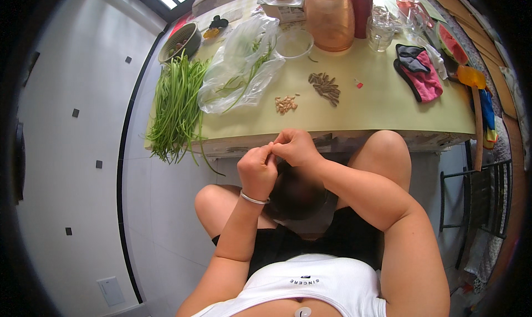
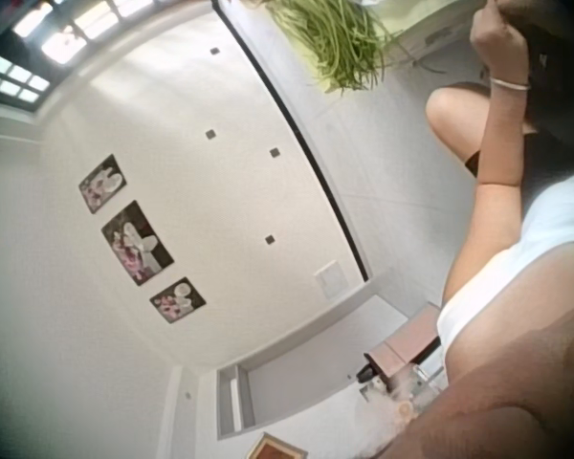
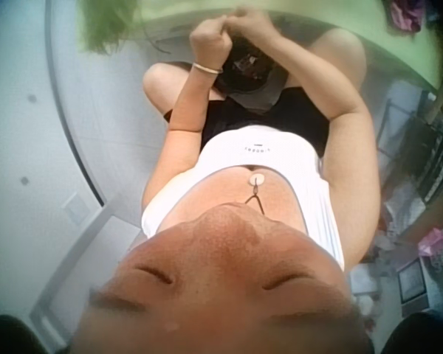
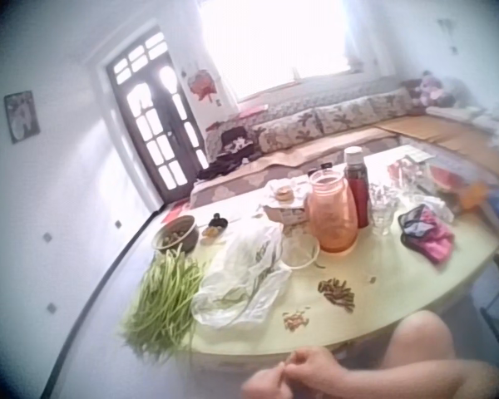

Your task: The person sits cross-legged on the floor and peels small, brown, root-like vegetables by hand. They place the peeled pieces on the table and discard the peels into a bowl on their lap.

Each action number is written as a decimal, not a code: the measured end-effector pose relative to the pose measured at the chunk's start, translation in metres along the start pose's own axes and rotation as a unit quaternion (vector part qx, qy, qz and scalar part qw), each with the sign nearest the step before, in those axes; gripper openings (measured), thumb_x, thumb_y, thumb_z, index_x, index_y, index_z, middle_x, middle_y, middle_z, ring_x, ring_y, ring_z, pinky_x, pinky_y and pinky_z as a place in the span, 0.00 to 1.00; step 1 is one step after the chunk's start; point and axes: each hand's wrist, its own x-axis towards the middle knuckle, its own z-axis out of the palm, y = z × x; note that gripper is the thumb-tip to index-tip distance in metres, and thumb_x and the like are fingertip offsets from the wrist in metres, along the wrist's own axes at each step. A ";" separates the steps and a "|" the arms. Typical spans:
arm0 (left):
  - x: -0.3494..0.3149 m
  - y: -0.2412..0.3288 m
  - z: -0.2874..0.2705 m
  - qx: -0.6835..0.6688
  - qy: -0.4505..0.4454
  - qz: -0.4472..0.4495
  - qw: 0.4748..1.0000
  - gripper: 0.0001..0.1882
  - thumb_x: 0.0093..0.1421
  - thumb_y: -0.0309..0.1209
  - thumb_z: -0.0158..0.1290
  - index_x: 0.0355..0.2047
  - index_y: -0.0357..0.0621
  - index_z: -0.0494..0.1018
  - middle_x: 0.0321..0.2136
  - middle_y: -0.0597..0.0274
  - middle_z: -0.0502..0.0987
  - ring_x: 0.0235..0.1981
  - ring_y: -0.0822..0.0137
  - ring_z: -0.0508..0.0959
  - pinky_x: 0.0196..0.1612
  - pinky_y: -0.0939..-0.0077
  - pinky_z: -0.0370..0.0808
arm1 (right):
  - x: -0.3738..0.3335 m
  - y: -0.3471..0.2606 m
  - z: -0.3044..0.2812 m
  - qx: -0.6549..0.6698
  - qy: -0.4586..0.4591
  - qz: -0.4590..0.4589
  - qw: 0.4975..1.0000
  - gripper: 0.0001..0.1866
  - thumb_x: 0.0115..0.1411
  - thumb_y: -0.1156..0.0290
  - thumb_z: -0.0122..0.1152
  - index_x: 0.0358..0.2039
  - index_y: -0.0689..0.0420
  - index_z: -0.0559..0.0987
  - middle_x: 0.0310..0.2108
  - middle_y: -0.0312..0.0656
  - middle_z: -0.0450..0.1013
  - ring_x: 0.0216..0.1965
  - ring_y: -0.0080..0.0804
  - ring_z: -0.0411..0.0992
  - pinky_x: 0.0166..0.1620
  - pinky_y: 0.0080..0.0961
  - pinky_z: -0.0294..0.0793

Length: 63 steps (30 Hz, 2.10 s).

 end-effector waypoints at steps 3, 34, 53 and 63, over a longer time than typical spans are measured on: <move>0.000 -0.001 -0.002 -0.016 0.007 -0.002 1.000 0.09 0.48 0.18 0.57 0.31 0.39 0.79 0.23 0.52 0.77 0.25 0.53 0.77 0.29 0.66 0.74 | -0.001 -0.001 0.000 -0.007 -0.003 -0.004 1.000 0.08 0.50 0.71 0.65 0.22 0.62 0.77 0.20 0.36 0.74 0.20 0.17 0.67 0.23 0.18 0.67; 0.008 -0.003 -0.019 -0.389 -0.124 -0.286 0.867 0.02 0.57 0.19 0.53 0.32 0.33 0.73 0.23 0.60 0.79 0.24 0.73 0.80 0.26 0.82 0.79 | -0.006 -0.016 -0.025 -0.018 -0.134 0.052 0.989 0.03 0.50 0.76 0.60 0.26 0.61 0.76 0.21 0.32 0.71 0.19 0.15 0.64 0.20 0.15 0.60; 0.009 -0.009 -0.031 -0.335 -0.184 -0.265 0.885 0.04 0.58 0.22 0.55 0.30 0.35 0.78 0.21 0.65 0.79 0.21 0.79 0.75 0.23 0.86 0.71 | -0.006 -0.014 -0.028 0.059 -0.216 0.161 0.961 0.10 0.52 0.68 0.64 0.31 0.62 0.81 0.27 0.36 0.76 0.29 0.19 0.71 0.33 0.16 0.70; 0.000 -0.018 -0.026 -0.150 -0.200 -0.111 0.962 0.04 0.55 0.23 0.57 0.30 0.35 0.80 0.23 0.58 0.80 0.21 0.72 0.77 0.25 0.81 0.74 | 0.005 -0.022 -0.037 -0.088 0.044 -0.098 0.990 0.07 0.53 0.71 0.61 0.27 0.62 0.80 0.22 0.41 0.75 0.25 0.29 0.73 0.32 0.28 0.72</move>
